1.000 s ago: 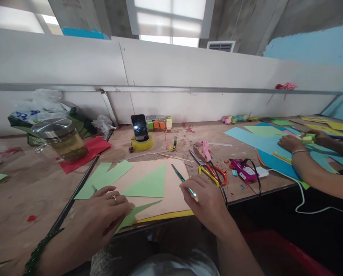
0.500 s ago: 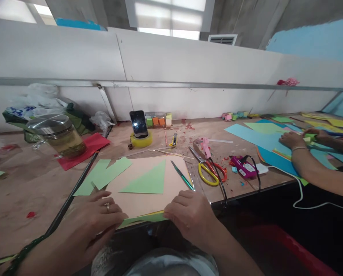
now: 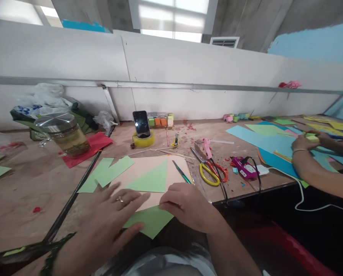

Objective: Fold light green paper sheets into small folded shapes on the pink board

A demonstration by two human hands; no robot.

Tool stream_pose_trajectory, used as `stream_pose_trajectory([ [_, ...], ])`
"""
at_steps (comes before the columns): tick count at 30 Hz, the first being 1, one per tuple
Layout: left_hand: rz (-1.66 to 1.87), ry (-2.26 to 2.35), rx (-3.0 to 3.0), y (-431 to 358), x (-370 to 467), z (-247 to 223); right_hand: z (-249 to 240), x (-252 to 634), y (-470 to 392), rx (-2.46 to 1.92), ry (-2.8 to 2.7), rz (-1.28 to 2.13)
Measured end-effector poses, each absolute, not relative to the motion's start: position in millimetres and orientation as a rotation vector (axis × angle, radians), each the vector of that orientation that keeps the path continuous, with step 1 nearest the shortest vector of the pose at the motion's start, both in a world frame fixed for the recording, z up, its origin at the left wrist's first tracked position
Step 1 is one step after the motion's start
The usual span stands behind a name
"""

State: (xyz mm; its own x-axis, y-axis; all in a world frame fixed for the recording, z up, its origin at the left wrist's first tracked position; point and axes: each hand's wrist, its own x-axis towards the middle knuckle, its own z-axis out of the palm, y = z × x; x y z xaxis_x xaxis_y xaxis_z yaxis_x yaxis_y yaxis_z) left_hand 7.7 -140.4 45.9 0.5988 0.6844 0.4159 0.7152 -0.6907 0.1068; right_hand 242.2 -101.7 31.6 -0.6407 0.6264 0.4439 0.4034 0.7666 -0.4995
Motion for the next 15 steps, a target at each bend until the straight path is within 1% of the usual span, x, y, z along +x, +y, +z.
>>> stream_pose_trajectory([
  [2,-0.643,-1.31,-2.917,-137.4,14.9,38.9,26.4,240.2,-98.8,-0.78,-2.172,0.587],
  [3,-0.719,-1.412,-2.954,-134.9,15.2,35.4,22.3,240.9,-97.8,-0.812,-2.033,0.666],
  [6,-1.159,-1.761,-2.911,-126.3,10.2,26.0,5.9,242.6,-97.6,-0.856,-1.648,0.975],
  [8,-1.418,-1.94,-2.817,-122.1,7.4,20.6,-5.3,239.0,-100.4,-0.85,-1.568,1.227],
  [10,-1.551,-2.045,-2.786,-120.1,7.0,14.8,-13.4,231.6,-104.2,-0.904,-1.551,1.429],
  [12,-1.614,-2.105,-2.79,-120.0,8.0,7.3,-17.0,223.8,-106.9,-0.964,-1.479,1.461],
  [15,-1.647,-2.03,-2.56,-123.0,10.3,-7.2,-16.1,216.8,-107.3,-1.021,-1.395,1.366],
])
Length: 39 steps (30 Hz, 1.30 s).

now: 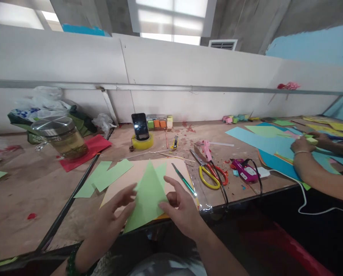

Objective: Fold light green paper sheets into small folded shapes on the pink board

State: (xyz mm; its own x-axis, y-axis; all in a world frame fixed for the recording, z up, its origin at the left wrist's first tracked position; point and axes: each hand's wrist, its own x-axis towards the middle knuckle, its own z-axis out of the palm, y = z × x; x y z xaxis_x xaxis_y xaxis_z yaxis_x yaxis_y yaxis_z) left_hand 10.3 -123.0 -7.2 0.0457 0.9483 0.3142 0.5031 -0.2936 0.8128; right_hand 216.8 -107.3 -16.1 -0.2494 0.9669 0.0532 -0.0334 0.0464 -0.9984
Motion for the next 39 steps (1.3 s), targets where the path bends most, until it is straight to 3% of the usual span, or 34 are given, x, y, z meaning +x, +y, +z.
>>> stream_pose_trajectory([
  [3,1.339,1.562,2.083,-127.9,15.2,-20.8,-13.8,213.7,-106.8,-1.052,-1.393,1.273],
  [6,1.189,1.418,2.157,-132.2,23.5,-27.1,-14.0,209.7,-108.1,-1.046,-1.408,1.22],
  [15,1.014,1.012,1.519,-139.3,33.7,-16.7,-21.1,202.4,-108.3,-0.926,-1.491,1.078],
  [23,1.096,1.117,1.015,-131.3,24.0,-17.5,-23.1,216.7,-103.9,-0.978,-1.631,1.048],
  [25,1.131,1.151,0.877,-129.4,19.6,-19.8,-22.1,224.8,-98.4,-1.083,-1.734,0.879],
  [28,1.163,1.189,0.872,-126.6,14.4,-22.9,-19.5,230.6,-94.7,-1.218,-1.911,0.32],
  [30,1.203,1.204,0.964,-125.0,13.6,-24.0,-16.5,227.7,-99.1,-1.172,-2.04,-0.05],
  [32,1.271,1.215,1.025,-124.1,15.0,-24.8,-13.1,220.5,-107.4,-1.006,-2.246,-0.212],
  [35,1.279,1.224,1.003,-123.9,17.0,-28.5,-11.4,209.2,-115.8,-0.834,-2.555,-0.09],
  [39,1.228,1.248,1.171,-125.2,7.2,-37.1,-21.7,204.0,-107.6,-0.822,-2.578,0.052],
])
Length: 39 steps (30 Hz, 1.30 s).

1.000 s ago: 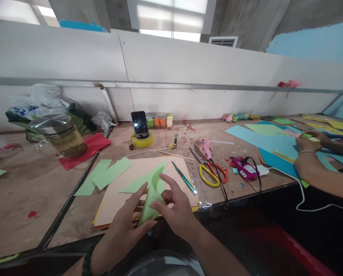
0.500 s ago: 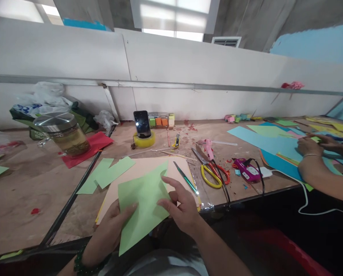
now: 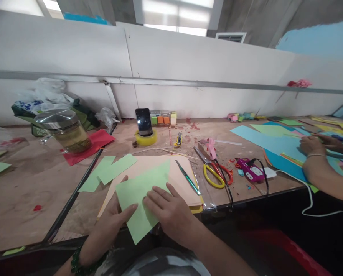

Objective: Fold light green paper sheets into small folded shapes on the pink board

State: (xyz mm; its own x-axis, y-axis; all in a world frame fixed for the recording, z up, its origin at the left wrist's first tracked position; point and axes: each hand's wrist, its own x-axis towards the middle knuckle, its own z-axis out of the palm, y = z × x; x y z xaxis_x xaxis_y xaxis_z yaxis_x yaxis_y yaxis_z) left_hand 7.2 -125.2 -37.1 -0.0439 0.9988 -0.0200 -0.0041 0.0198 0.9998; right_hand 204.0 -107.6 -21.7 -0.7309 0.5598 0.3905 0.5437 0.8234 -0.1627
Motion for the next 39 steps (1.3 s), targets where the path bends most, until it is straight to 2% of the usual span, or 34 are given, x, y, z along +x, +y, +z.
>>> stream_pose_trajectory([
  [4,1.171,1.553,1.893,-126.7,-15.1,-29.8,-32.4,205.5,-97.2,-0.763,-2.51,0.169],
  [6,0.843,1.452,2.28,-125.8,-23.2,-19.4,-31.4,206.8,-96.5,-0.761,-2.485,0.271],
  [9,0.417,1.19,2.487,-121.4,-26.0,-4.4,-23.0,210.3,-99.0,-0.834,-2.465,0.482],
  [12,0.352,1.149,2.457,-114.1,-22.3,5.2,-15.8,215.0,-100.7,-0.892,-2.424,0.671],
  [16,0.395,1.327,2.269,-99.5,-17.2,12.8,-16.9,218.8,-96.0,-1.072,-2.254,0.82],
  [21,0.415,1.583,2.149,-77.1,-12.2,14.3,-20.2,217.6,-81.9,-1.434,-2.068,0.677],
  [26,0.343,1.575,2.213,-66.1,-5.6,10.6,-21.9,214.2,-71.4,-1.454,-2.113,0.564],
  [32,0.395,1.509,2.271,-56.9,0.2,5.4,-29.0,216.3,-68.7,-1.485,-2.094,0.74],
  [39,0.173,1.52,2.107,-36.8,9.9,13.0,-32.9,220.5,-71.5,-1.413,-1.989,0.76],
])
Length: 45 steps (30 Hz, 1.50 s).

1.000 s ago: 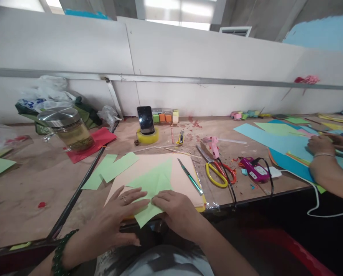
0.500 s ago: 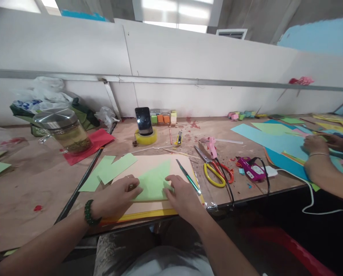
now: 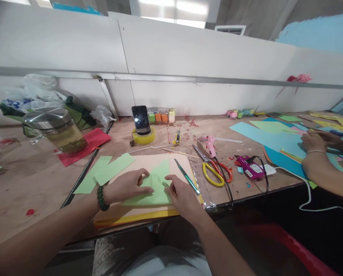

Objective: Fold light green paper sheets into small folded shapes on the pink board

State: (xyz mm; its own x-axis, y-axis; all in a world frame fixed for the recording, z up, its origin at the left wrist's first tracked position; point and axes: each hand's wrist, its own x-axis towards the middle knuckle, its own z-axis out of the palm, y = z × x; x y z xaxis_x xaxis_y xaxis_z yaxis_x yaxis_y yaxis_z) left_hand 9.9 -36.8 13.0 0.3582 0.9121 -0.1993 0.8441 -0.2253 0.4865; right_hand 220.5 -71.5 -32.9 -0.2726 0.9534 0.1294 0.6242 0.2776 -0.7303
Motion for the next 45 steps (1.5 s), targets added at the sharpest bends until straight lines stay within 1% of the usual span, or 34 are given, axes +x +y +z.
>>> stream_pose_trajectory([
  [7,0.329,1.464,2.075,-31.6,16.8,9.3,-36.3,219.9,-74.2,-1.393,-1.979,0.685],
  [14,0.46,1.244,1.874,-28.9,14.1,4.4,-48.9,223.0,-77.5,-1.315,-1.82,0.647],
  [20,0.583,1.145,1.784,-31.7,12.0,3.3,-25.3,227.2,-82.1,-1.269,-1.818,0.414],
  [24,0.641,1.045,1.784,-35.4,11.2,2.3,-5.4,223.4,-75.6,-1.351,-1.906,0.596],
  [27,0.633,0.985,1.757,-36.2,9.2,1.1,0.4,218.5,-70.2,-1.366,-1.918,0.706],
  [32,0.539,0.857,1.691,-36.4,7.4,-0.2,-2.9,211.9,-70.6,-1.235,-1.975,0.746],
  [36,0.515,0.854,1.687,-36.5,8.3,-2.0,-6.5,209.1,-74.0,-1.185,-2.019,0.769],
  [45,0.599,0.913,1.729,-40.1,8.9,1.9,-5.7,209.4,-79.8,-1.203,-2.026,0.771],
])
